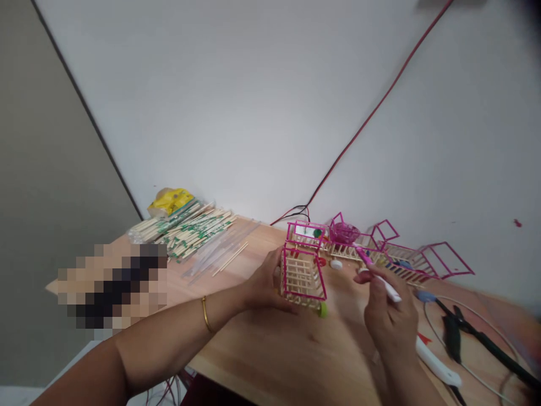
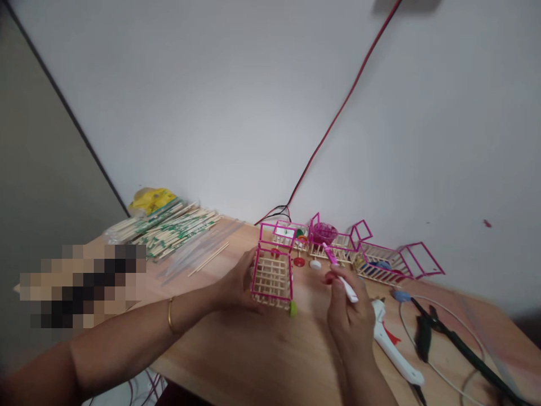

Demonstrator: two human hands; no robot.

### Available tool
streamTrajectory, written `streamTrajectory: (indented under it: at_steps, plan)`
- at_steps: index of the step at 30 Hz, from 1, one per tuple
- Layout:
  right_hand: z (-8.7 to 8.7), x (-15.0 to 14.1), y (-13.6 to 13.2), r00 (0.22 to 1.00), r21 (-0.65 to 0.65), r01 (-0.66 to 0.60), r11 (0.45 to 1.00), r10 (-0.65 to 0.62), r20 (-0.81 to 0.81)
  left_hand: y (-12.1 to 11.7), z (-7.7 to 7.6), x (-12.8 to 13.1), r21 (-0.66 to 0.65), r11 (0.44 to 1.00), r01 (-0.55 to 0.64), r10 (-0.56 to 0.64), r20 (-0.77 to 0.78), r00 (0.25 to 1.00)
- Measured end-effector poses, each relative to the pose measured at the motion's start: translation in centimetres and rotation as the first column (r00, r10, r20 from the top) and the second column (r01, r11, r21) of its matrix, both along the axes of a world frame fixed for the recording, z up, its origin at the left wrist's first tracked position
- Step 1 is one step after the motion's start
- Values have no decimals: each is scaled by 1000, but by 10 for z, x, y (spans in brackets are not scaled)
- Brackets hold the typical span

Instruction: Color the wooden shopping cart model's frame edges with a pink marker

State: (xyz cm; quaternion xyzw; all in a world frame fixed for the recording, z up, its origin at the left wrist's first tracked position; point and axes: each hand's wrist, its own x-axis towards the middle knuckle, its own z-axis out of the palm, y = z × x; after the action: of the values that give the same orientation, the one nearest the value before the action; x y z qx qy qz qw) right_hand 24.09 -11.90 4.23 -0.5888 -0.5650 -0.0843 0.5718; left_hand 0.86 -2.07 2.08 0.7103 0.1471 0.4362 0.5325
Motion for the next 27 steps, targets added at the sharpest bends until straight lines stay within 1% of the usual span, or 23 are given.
streamTrajectory:
  at_steps: [2,4,5,7,9,11,15,18,20,23,27]
  plan:
    - [2,-2,-4,997,55,3,998,-7,77,-2,7,0,33,999,24,-24,9,1000]
    - [1,-5,-8,993,64,-40,997,33,109,-5,15,1,76,997,22,-23,10,1000]
    - [1,-6,-9,994,59,-48,997,42,105,-7,19,2,82,997,14,-14,5,1000]
    - [0,-8,-12,996,37,-36,999,33,84,-9,25,4,74,996,52,-51,-15,999]
    - [1,-8,-13,997,17,-25,1000,23,68,-10,28,6,46,996,73,-72,-23,997]
    - [4,-9,-13,998,0,-34,999,34,54,-9,28,8,33,995,92,-91,-21,996]
    - [7,-9,-11,999,3,-43,999,43,-12,-5,23,10,21,987,158,-158,-5,987]
    - [6,-6,-10,997,-7,-20,1000,20,-76,-3,20,8,-20,987,157,-157,-2,988]
    - [3,-4,-9,996,-27,2,1000,-4,-87,-3,20,7,-18,988,151,-151,-8,988]
    - [1,-2,-9,999,-56,31,998,-32,-32,-4,23,7,7,990,144,-144,-9,990]
    - [2,-2,-7,996,-72,23,997,-17,82,-3,27,12,69,984,167,-167,-10,986]
